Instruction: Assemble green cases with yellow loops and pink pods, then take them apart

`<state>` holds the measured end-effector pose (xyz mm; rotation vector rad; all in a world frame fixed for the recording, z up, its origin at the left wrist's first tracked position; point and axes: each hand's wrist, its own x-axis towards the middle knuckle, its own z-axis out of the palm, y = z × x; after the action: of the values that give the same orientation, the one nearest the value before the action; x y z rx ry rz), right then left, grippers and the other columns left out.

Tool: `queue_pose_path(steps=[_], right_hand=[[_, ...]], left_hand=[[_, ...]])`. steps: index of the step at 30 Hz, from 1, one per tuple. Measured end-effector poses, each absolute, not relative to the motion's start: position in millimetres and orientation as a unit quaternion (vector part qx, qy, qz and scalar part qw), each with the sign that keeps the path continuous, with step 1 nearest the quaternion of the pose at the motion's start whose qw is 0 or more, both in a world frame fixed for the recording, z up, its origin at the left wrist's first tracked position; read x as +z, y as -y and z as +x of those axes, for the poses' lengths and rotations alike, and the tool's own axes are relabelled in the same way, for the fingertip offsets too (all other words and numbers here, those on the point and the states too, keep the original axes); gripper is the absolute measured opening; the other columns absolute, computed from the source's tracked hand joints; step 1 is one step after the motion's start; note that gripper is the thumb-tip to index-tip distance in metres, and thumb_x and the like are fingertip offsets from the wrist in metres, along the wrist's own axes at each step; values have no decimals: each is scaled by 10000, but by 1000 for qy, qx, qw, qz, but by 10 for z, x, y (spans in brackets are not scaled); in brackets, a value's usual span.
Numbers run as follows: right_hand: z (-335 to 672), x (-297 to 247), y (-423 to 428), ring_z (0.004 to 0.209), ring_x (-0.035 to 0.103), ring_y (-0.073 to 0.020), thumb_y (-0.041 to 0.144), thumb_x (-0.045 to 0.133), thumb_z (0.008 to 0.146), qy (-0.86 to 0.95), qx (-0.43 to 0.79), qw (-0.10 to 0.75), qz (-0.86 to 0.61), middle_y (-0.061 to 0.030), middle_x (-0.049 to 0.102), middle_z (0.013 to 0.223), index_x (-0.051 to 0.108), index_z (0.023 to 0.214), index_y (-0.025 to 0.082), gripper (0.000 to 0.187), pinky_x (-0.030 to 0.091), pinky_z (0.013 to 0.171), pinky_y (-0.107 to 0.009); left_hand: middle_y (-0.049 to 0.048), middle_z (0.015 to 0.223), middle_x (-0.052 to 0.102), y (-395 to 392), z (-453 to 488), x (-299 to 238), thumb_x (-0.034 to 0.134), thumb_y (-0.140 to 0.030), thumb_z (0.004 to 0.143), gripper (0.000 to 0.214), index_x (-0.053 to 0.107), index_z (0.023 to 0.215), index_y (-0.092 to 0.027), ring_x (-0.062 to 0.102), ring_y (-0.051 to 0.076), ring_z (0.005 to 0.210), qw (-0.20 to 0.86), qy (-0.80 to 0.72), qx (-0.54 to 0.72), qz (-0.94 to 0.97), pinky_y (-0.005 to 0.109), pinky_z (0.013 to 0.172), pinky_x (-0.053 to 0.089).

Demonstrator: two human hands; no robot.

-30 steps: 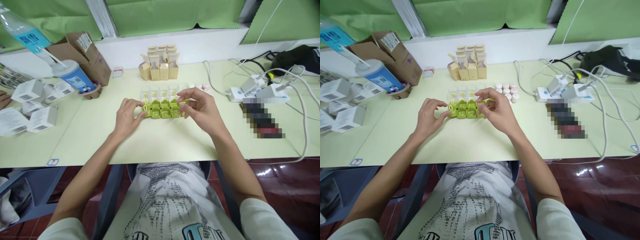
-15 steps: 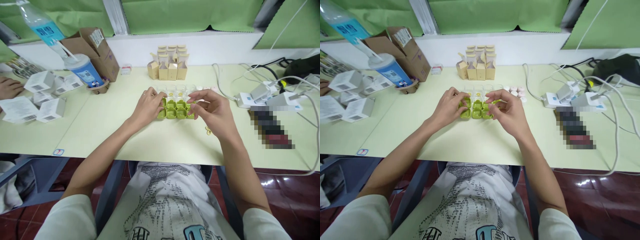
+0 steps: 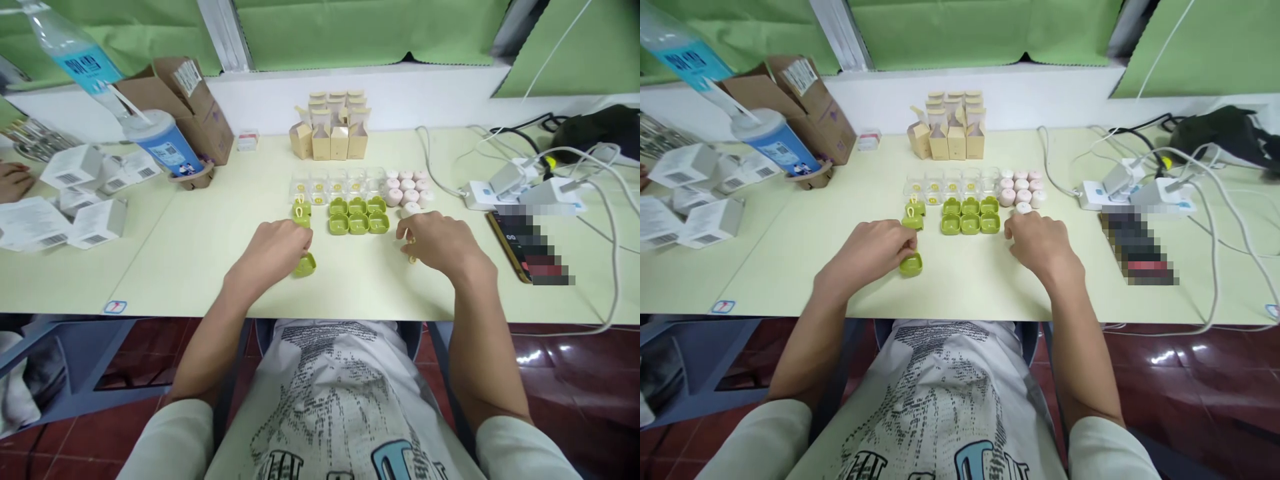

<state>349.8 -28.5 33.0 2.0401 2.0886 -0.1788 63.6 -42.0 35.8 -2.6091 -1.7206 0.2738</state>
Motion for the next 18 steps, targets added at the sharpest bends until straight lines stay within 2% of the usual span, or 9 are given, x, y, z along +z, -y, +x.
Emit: queue_pose_path(steps=[4,8,10,14,16,18], right_hand=[[3526,320,259,1160,781,-345,148,754,965,-691,-50,160,703,-154,795,1356,819,1216,216,268,433,764,-362],[3570,320,217,1114,785,-342,188,756,982,-686,-53,174,705,-168,805,1269,825,1112,183,148,417,729,-370],[3580,317,196,1087,785,-332,168,749,971,-685,-60,172,705,-155,811,1215,824,1079,189,132,418,721,-370],[3581,309,187,1070,784,-326,166,746,956,-685,-62,176,705,-150,812,1190,813,1073,189,136,411,708,-366],[3583,298,192,1082,785,-324,164,744,948,-692,-59,174,698,-146,811,1225,803,1115,195,180,407,703,-359],[3587,279,191,1079,787,-318,152,739,932,-699,-58,172,692,-135,813,1250,797,1138,210,222,408,699,-351]], left_hand=[[86,1016,844,397,652,368,669,-161,1052,149,761,942,-204,804,307,951,-26,546,102,-831,353,681,396],[80,1150,869,322,518,404,709,-276,1076,111,808,1088,-228,801,321,1052,-29,581,0,-814,360,756,463],[86,1138,865,262,427,413,727,-276,1056,122,817,1121,-226,789,323,1046,-26,591,-36,-805,371,786,479],[50,1013,840,219,283,433,697,-227,1035,126,821,1015,-234,764,271,949,-93,557,-40,-824,367,808,479],[24,1067,832,267,268,441,689,-187,1019,149,819,1049,-252,762,242,991,-150,497,-27,-854,354,843,490],[32,1184,807,344,306,432,726,-150,974,222,807,1150,-259,750,247,1104,-164,441,9,-882,343,861,493]])
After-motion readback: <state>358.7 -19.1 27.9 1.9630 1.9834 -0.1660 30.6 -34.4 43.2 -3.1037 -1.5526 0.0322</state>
